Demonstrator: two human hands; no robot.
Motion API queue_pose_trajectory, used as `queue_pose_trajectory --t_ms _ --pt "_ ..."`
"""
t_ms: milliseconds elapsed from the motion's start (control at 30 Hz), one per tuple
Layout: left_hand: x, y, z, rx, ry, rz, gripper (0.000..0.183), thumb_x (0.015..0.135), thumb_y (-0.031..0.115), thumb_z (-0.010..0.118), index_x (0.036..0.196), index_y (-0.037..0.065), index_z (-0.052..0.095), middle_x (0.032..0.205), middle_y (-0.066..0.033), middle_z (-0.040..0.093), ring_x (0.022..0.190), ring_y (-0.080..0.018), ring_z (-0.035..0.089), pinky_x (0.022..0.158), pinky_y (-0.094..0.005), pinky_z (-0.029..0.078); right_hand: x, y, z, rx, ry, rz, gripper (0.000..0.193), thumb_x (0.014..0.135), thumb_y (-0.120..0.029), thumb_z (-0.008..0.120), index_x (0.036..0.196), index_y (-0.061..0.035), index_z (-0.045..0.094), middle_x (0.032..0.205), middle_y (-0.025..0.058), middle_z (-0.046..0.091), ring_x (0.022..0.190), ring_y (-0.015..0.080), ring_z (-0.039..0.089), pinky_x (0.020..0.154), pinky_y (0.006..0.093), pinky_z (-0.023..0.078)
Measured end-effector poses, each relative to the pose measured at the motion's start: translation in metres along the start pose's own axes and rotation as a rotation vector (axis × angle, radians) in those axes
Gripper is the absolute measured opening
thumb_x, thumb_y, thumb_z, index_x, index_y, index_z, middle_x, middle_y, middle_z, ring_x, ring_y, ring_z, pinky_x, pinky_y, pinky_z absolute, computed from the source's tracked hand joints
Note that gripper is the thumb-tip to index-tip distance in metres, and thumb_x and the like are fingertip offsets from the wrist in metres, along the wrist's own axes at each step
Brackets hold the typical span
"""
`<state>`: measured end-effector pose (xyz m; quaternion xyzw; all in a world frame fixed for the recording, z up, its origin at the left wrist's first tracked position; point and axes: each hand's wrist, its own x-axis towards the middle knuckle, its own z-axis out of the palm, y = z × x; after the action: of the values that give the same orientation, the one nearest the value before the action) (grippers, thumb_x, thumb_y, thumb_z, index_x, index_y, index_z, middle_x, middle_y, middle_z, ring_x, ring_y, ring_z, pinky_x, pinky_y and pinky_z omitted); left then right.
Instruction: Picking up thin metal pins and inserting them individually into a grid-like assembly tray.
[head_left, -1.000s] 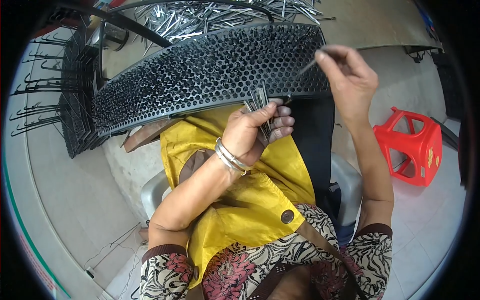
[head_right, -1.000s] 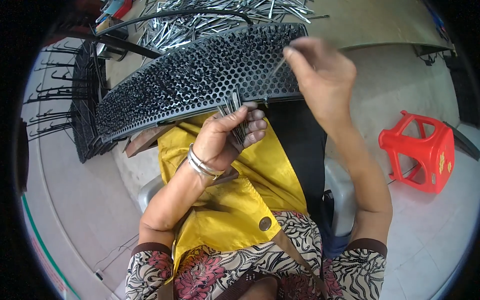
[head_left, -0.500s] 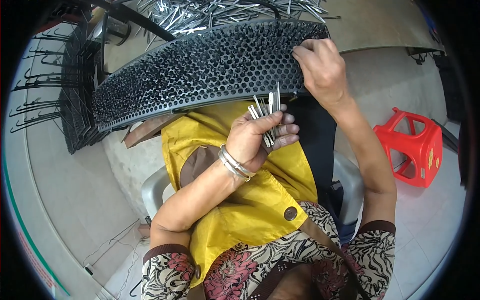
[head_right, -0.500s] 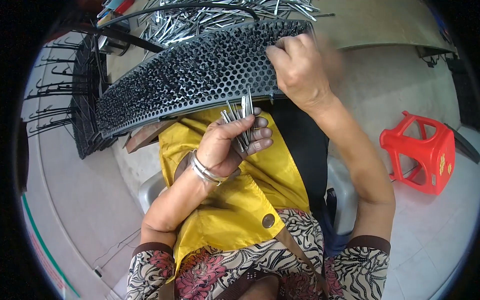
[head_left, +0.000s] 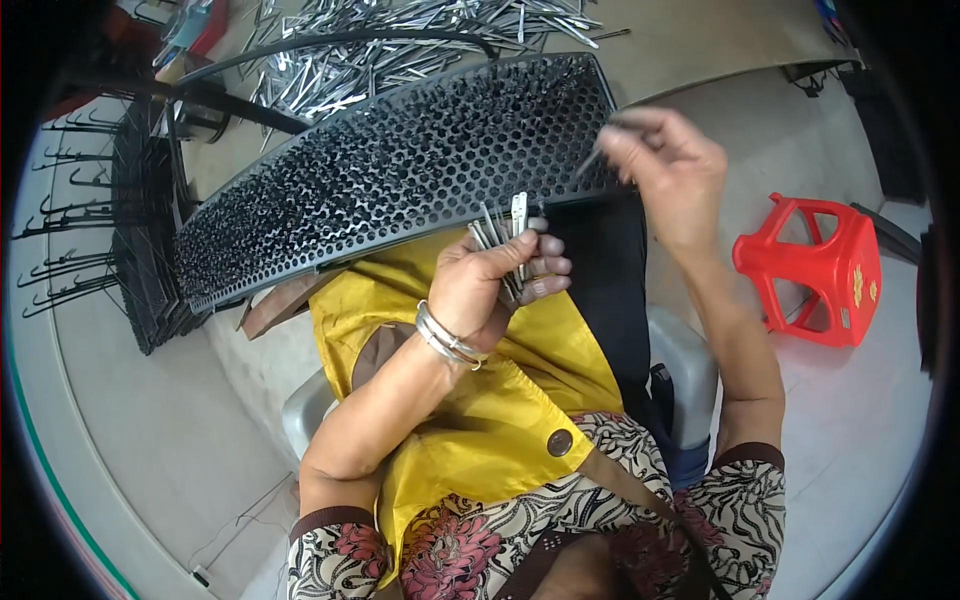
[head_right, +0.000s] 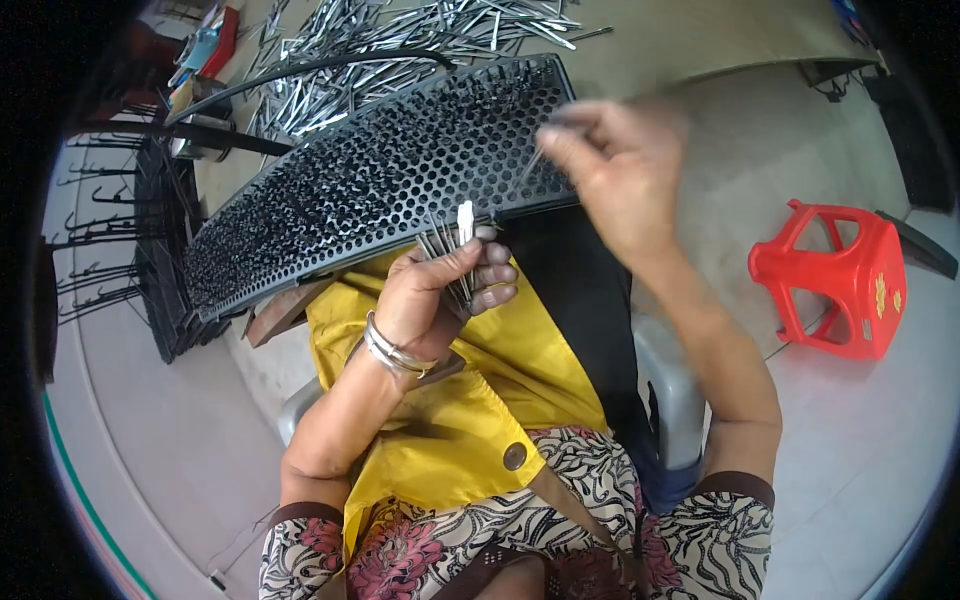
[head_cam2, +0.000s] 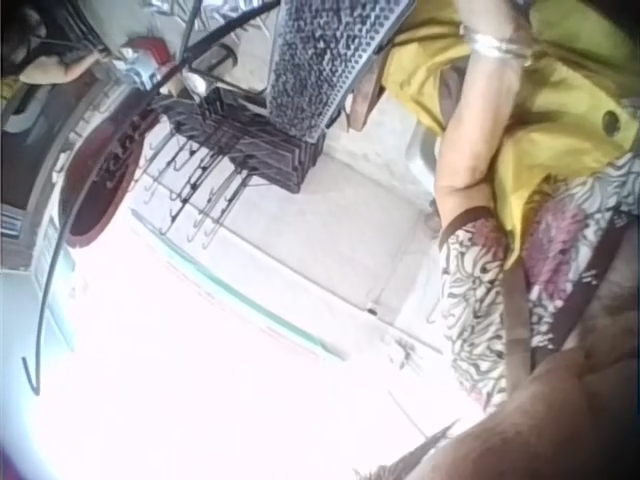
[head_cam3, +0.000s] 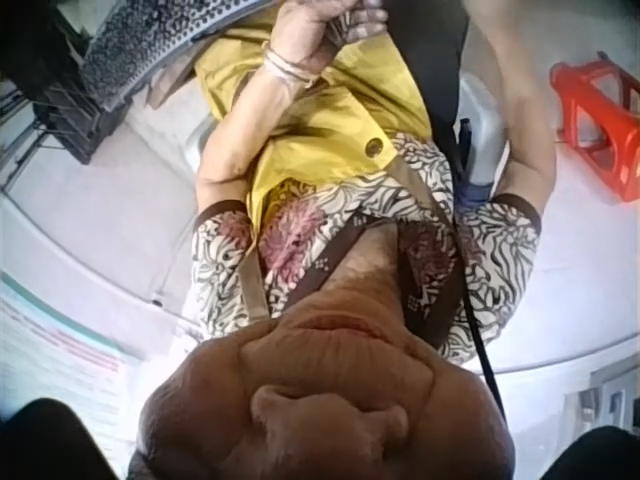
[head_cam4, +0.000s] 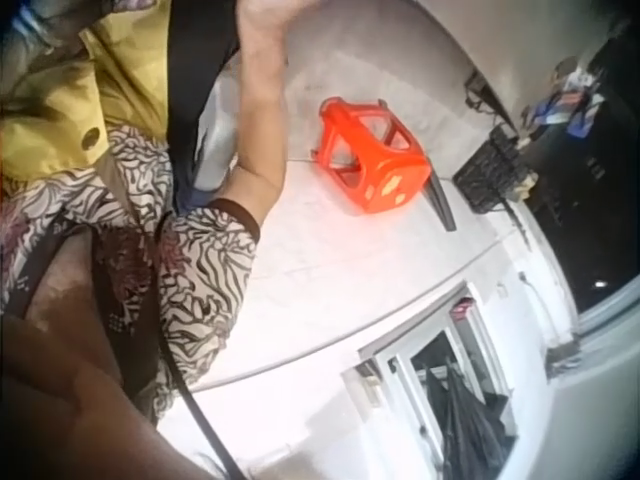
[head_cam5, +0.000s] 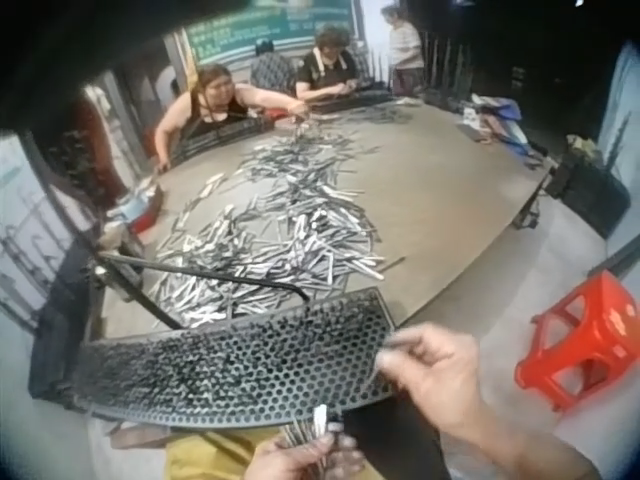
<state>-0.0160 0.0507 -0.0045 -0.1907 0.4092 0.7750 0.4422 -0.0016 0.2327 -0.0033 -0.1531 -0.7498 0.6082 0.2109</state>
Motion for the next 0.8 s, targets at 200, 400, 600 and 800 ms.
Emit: queue_pose_trajectory --t_ms 200,400,600,800 --pt "-0.001 -0.006 0.001 -0.139 0.0 -0.057 0.021 0.083 0.001 0.045 0.103 -0.006 0.047 0.093 -0.016 0.056 0.084 -0.0277 0.058 0.076 -0.0396 0.05 0.049 0.024 -0.015 -0.34 0.317 -0.376 0.015 0.074 -0.004 0.065 0.087 0.002 0.061 0.067 -0.0018 0.056 0.058 0.0025 0.047 0.053 0.0156 0.039" --pt "-0.004 -0.009 -0.001 -0.077 0.037 -0.069 0.022 0.084 0.002 0.046 0.105 -0.002 0.049 0.092 -0.0124 0.056 0.084 -0.0258 0.058 0.075 -0.0398 0.051 0.059 0.029 -0.004 -0.457 0.239 -0.766 0.011 0.071 0.001 0.063 0.082 0.002 0.06 0.071 0.0076 0.058 0.059 0.0134 0.052 0.054 0.0222 0.042" --pt "-0.008 -0.013 -0.002 -0.037 0.009 -0.061 0.024 0.083 0.004 0.049 0.107 0.001 0.049 0.086 -0.0097 0.058 0.079 -0.0228 0.059 0.07 -0.0375 0.052 0.06 0.05 0.004 -0.658 0.076 -0.912 0.012 0.067 0.004 0.062 0.078 0.0015 0.059 0.071 0.0115 0.057 0.062 0.0256 0.053 0.058 0.03 0.044" --pt "-0.005 -0.013 -0.002 -0.023 -0.024 0.027 0.022 0.082 0.004 0.052 0.103 0.0 0.049 0.085 -0.0117 0.058 0.074 -0.0218 0.06 0.067 -0.0344 0.053 0.019 0.017 0.006 -0.52 -0.067 -0.571 0.016 0.07 -0.001 0.063 0.086 0.0008 0.06 0.072 0.0079 0.058 0.061 0.0154 0.054 0.056 0.0252 0.044"
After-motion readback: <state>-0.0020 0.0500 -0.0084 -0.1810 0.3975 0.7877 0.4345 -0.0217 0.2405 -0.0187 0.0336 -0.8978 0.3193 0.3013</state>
